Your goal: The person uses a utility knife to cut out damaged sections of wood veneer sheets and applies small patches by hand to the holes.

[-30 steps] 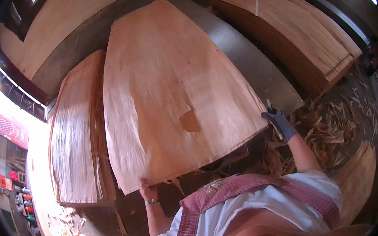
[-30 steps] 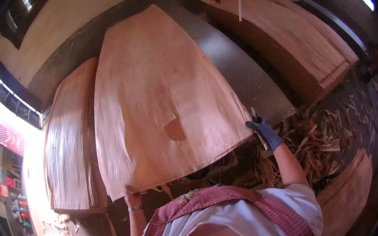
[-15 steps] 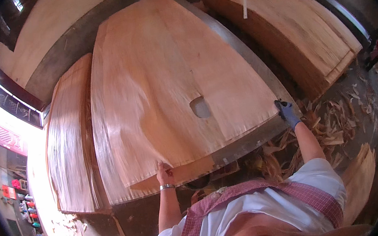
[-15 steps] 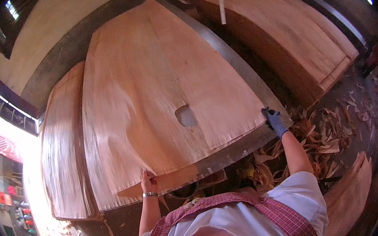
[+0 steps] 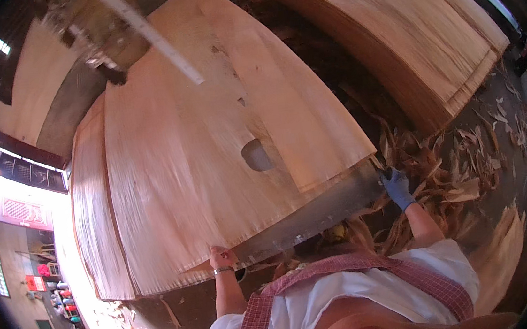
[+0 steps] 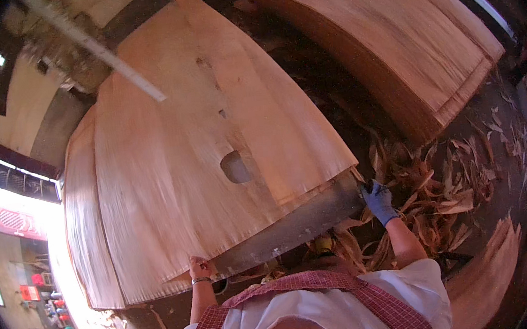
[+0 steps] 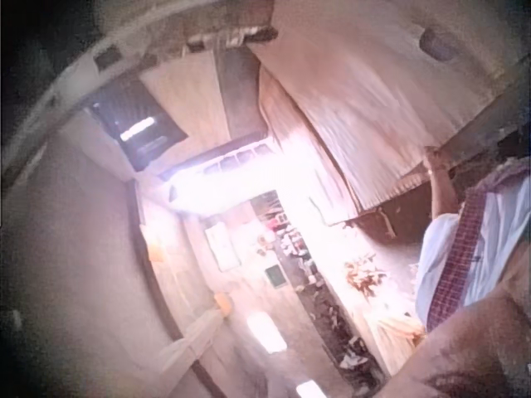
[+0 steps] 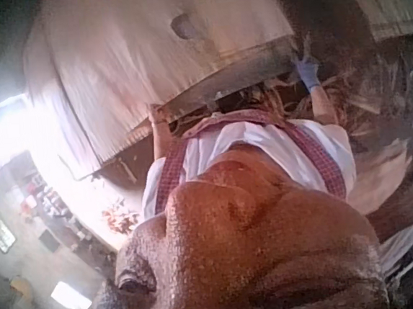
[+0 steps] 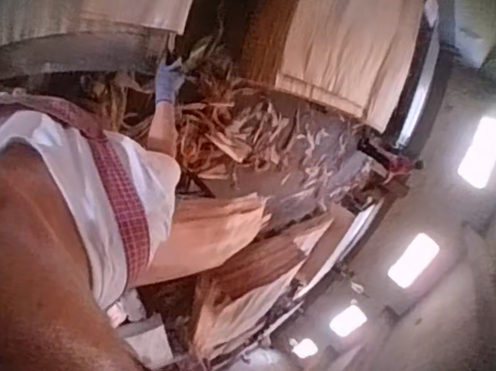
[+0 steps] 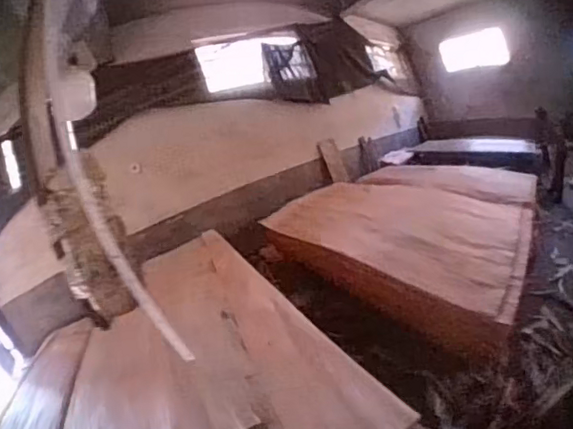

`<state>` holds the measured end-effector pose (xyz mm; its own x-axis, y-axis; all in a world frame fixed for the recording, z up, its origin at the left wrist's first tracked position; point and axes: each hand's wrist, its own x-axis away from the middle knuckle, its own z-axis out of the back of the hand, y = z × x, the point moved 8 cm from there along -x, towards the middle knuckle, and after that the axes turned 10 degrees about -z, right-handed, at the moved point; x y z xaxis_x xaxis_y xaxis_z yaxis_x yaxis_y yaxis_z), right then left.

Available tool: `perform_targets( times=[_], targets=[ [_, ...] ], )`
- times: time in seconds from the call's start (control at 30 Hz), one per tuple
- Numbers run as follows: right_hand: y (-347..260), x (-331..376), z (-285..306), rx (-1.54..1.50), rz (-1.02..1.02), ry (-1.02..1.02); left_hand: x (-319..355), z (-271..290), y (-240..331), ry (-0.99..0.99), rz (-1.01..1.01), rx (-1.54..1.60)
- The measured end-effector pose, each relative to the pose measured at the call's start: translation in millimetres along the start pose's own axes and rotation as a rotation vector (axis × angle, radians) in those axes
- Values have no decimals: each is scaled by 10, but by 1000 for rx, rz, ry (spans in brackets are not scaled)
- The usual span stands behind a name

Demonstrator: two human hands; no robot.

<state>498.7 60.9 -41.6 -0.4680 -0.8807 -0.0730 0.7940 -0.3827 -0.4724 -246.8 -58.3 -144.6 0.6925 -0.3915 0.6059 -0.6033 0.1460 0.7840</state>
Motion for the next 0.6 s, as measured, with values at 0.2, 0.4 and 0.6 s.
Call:
perform_targets(
  times=[0.2,0.4,0.6],
  targets=[
    [217,-578,-89,-128,-142,-198,345,-184,79,148,-71,-47],
    [837,-481,-411,21,-198,-245,189,-80,91,200,-111,-79],
    [1137,-472,-864,5,-309,-361,59,-115,55,124,-102,-142]
  ],
)
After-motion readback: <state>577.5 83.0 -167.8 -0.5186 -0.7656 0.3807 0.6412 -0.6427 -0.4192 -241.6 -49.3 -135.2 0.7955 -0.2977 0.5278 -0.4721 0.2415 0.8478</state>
